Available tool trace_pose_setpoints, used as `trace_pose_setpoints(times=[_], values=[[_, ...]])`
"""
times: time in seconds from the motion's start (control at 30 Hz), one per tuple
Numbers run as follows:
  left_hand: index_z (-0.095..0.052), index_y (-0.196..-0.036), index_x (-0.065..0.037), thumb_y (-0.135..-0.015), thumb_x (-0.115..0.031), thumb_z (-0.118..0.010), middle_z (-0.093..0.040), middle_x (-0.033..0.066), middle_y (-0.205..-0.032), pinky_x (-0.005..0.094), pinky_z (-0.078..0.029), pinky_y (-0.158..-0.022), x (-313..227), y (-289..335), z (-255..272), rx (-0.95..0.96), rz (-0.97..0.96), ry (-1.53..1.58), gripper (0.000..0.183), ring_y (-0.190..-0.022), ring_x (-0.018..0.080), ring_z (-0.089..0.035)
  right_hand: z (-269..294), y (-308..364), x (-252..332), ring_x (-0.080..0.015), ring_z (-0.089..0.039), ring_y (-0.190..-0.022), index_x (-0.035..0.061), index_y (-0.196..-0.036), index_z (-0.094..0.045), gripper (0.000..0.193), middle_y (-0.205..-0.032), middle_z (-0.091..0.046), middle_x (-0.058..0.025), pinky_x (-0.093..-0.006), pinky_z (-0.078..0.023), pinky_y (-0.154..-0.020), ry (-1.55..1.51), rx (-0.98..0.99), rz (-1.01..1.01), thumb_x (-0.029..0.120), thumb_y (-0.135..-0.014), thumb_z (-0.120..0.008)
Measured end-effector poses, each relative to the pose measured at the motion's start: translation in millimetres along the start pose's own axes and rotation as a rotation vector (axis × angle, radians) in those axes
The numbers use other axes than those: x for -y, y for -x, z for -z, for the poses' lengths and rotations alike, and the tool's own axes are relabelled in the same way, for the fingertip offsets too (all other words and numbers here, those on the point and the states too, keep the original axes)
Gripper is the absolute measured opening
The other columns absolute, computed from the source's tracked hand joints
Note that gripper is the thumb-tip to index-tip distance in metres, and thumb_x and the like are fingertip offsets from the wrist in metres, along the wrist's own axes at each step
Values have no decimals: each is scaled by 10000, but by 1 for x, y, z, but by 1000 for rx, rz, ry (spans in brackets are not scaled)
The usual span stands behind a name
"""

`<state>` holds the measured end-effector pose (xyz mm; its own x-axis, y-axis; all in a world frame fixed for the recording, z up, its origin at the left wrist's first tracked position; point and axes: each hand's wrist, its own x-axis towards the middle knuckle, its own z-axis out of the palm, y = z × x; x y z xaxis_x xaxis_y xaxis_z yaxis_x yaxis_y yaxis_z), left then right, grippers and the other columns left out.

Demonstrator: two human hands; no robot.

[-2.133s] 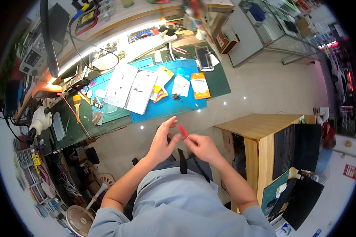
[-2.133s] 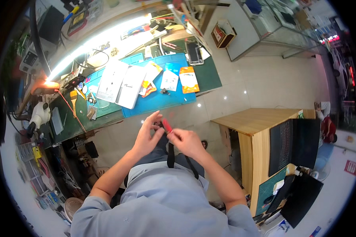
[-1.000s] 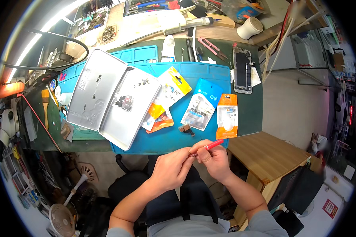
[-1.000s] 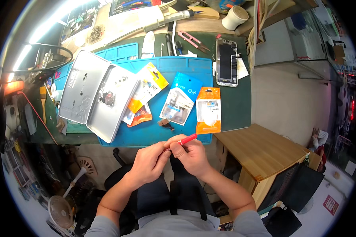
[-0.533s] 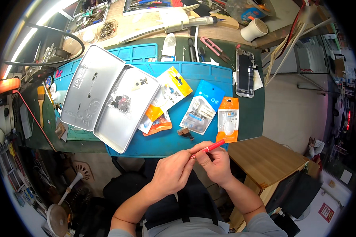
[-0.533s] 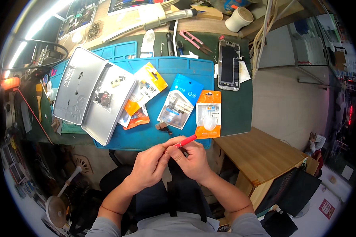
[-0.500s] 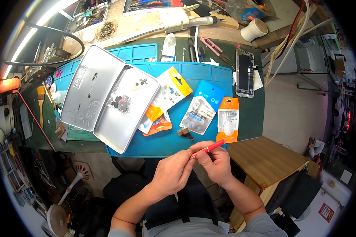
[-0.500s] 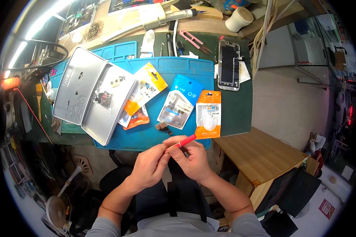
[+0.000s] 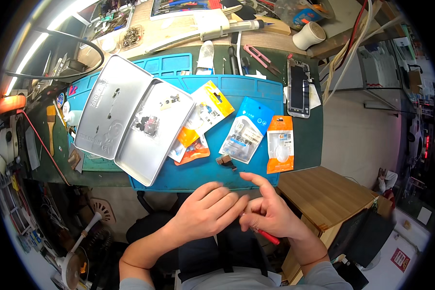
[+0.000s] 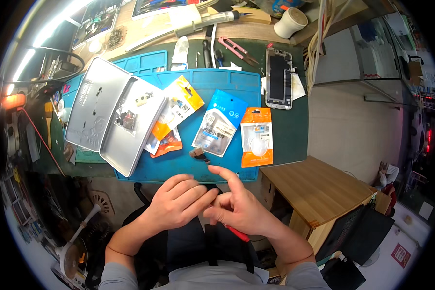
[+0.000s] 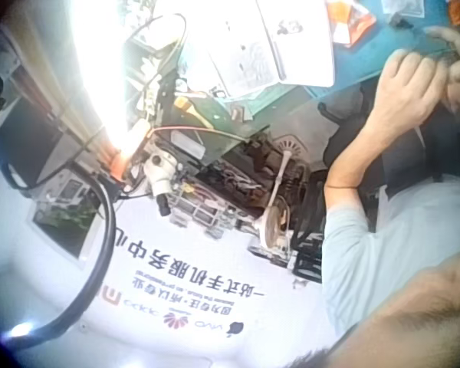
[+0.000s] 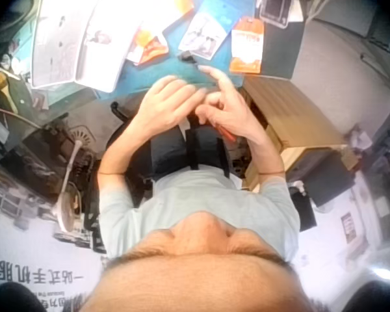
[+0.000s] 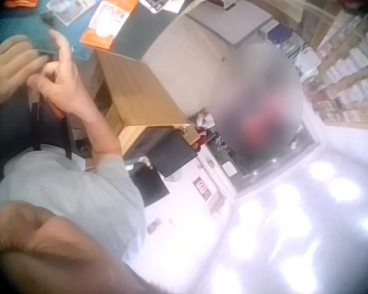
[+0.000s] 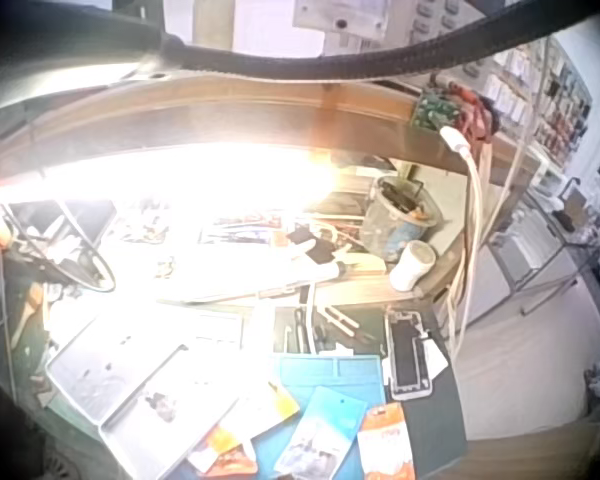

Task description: The person unpacks several small electronic components from sealed plastic bags and places them into a metal tray. They then use a red marker to write on the components and the packaging, organizing the items on a cluttered workbench.

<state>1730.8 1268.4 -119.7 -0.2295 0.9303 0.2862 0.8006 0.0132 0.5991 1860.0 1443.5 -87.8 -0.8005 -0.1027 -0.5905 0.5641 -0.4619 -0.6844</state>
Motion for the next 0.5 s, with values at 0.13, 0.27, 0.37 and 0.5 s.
trace_pose_setpoints(times=[0.13,0.27,0.37,0.5], values=[[-666,-1041,-46,-807,-94,-715,-594,41,-820,330,-486,-571,5,20,-6,30,102,164,244,-677,206,-588,5,-1,-12,-121,-634,-772,33,-1508,-364,573,-951,-697,-108,-245,-494,-700,-25,-47,249,-7,-967,-549],[-652,-1049,-46,-819,-134,-755,-576,40,-792,316,-490,-545,1,25,-16,23,156,303,267,-685,197,-605,-5,-6,-21,-120,-620,-728,-1,-1195,-700,271,-910,-708,-78,-257,-480,-656,407,-95,516,39,-938,-626],[-638,-1133,-46,-878,-264,-760,-609,58,-828,328,-502,-570,4,28,-15,78,184,348,356,-710,210,-625,-11,-8,-33,-118,-621,-677,-23,-1100,-726,209,-804,-699,-76,-252,-483,-594,213,-235,494,77,-955,-613],[-564,-1329,-44,-793,-458,-785,-609,79,-854,342,-512,-614,12,21,-11,-81,414,150,712,-717,247,-618,8,-21,-30,-142,-668,-728,-44,-1069,-701,218,-859,-719,-122,-258,-527,-613,221,-417,677,83,-969,-554]])
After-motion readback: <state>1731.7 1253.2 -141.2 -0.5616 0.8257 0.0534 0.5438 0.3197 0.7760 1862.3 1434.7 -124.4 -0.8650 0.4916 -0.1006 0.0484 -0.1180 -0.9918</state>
